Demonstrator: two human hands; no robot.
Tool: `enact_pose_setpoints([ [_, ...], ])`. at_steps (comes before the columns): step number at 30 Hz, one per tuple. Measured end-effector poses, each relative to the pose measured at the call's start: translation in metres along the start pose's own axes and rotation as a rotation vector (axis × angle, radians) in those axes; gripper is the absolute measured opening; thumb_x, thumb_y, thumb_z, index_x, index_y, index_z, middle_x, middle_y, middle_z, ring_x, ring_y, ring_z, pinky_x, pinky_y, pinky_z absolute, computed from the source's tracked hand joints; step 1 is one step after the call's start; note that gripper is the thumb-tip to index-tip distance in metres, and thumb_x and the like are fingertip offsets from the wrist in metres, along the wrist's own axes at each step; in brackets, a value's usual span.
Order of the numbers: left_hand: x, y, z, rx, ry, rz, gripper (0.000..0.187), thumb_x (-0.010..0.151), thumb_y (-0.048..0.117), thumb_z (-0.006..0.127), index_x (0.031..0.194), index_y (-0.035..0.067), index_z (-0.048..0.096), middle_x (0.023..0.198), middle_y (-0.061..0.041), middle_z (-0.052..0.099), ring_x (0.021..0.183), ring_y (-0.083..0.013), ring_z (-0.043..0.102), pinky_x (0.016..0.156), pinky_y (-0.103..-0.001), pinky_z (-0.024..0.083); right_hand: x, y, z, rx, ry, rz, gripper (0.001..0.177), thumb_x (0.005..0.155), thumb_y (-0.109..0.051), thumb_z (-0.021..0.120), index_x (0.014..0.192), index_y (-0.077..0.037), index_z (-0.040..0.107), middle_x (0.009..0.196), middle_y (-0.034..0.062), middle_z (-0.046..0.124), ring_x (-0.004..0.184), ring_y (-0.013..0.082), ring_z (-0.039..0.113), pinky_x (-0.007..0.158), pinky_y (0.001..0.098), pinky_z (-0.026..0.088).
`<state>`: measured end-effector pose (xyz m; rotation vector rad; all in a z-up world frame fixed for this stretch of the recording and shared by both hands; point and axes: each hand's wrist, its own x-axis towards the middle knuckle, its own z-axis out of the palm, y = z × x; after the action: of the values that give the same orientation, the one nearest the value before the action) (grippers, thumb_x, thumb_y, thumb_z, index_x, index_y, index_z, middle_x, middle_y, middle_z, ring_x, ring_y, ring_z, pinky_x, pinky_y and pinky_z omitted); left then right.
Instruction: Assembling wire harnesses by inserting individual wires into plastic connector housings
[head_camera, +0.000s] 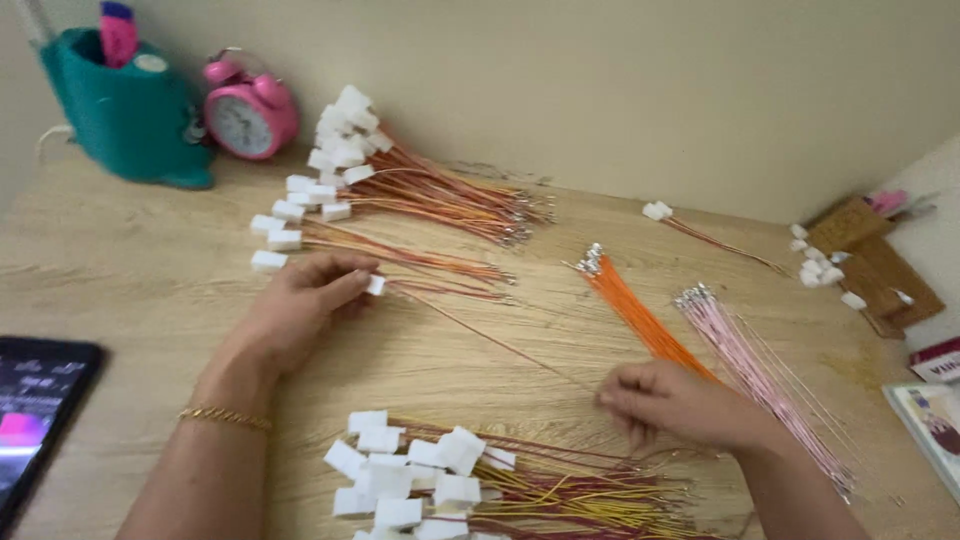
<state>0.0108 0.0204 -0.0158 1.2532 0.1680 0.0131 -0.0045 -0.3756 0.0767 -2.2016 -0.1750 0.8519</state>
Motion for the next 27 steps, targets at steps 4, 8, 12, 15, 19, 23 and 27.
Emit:
enact_pose_setpoints([
  [4, 0.001, -0.005, 0.0, -0.003, 0.02, -0.017, 0.025, 0.086, 0.001, 0.067, 0.11, -0.006, 0.065, 0.097, -0.015, 0.061, 0.084, -0.0255, 0.063, 0.074, -0.034, 0.056, 0.019, -0.023, -0.02, -0.502, 0.308, -0.082, 0.027, 0.093, -0.025, 0.056, 0.107, -0.007, 0.071, 0.096, 0.0219, 0.075, 0.095, 0.0386, 0.071, 0.082, 0.0463, 0.055],
  [8, -0.001, -0.002, 0.0, 0.019, 0.023, -0.004, 0.022, 0.086, 0.001, 0.068, 0.107, -0.003, 0.067, 0.094, -0.012, 0.063, 0.082, -0.0218, 0.065, 0.071, -0.029, 0.056, 0.055, -0.03, -0.036, -0.589, 0.475, -0.011, 0.032, 0.093, -0.035, 0.054, 0.116, -0.02, 0.07, 0.112, 0.0113, 0.073, 0.11, 0.0353, 0.064, 0.094, 0.0466, 0.05],
  [12, -0.004, 0.002, -0.001, 0.005, 0.024, -0.001, 0.02, 0.086, 0.001, 0.069, 0.105, -0.001, 0.067, 0.093, -0.011, 0.065, 0.081, -0.0217, 0.065, 0.07, -0.029, 0.055, 0.104, -0.007, -0.048, -0.681, 0.618, 0.082, 0.028, 0.085, -0.043, 0.065, 0.104, -0.025, 0.075, 0.103, 0.0036, 0.075, 0.104, 0.0306, 0.067, 0.089, 0.0424, 0.052],
  [15, 0.001, -0.003, -0.002, -0.009, 0.018, -0.015, 0.019, 0.086, 0.002, 0.069, 0.104, -0.001, 0.067, 0.091, -0.011, 0.064, 0.08, -0.0214, 0.065, 0.07, -0.029, 0.054, 0.118, -0.001, -0.05, -0.765, 0.614, 0.128, 0.031, 0.084, -0.046, 0.064, 0.098, -0.021, 0.075, 0.097, 0.0083, 0.075, 0.101, 0.0327, 0.068, 0.086, 0.044, 0.053],
  [19, -0.003, 0.001, 0.001, -0.024, 0.024, -0.018, 0.018, 0.086, 0.002, 0.068, 0.104, -0.002, 0.067, 0.09, -0.01, 0.064, 0.081, -0.0212, 0.066, 0.071, -0.03, 0.055, 0.125, 0.002, -0.049, -0.783, 0.615, 0.178, 0.029, 0.085, -0.045, 0.064, 0.095, -0.02, 0.076, 0.092, 0.0103, 0.075, 0.101, 0.0329, 0.069, 0.085, 0.0426, 0.053],
  [23, -0.004, 0.002, 0.002, -0.046, 0.024, -0.016, 0.018, 0.086, 0.002, 0.068, 0.104, -0.001, 0.067, 0.091, -0.01, 0.064, 0.082, -0.0217, 0.066, 0.072, -0.031, 0.056, 0.124, 0.004, -0.047, -0.762, 0.629, 0.131, 0.03, 0.085, -0.045, 0.064, 0.093, -0.019, 0.077, 0.089, 0.0143, 0.074, 0.097, 0.0366, 0.069, 0.08, 0.0465, 0.054],
  [27, -0.002, -0.001, 0.001, -0.018, 0.031, -0.022, 0.019, 0.086, 0.002, 0.068, 0.104, -0.002, 0.067, 0.094, -0.011, 0.064, 0.082, -0.0231, 0.066, 0.073, -0.033, 0.056, 0.1, -0.023, -0.034, -0.771, 0.552, 0.137, 0.032, 0.088, -0.038, 0.056, 0.096, -0.014, 0.076, 0.095, 0.0182, 0.073, 0.101, 0.0376, 0.068, 0.086, 0.0464, 0.052],
])
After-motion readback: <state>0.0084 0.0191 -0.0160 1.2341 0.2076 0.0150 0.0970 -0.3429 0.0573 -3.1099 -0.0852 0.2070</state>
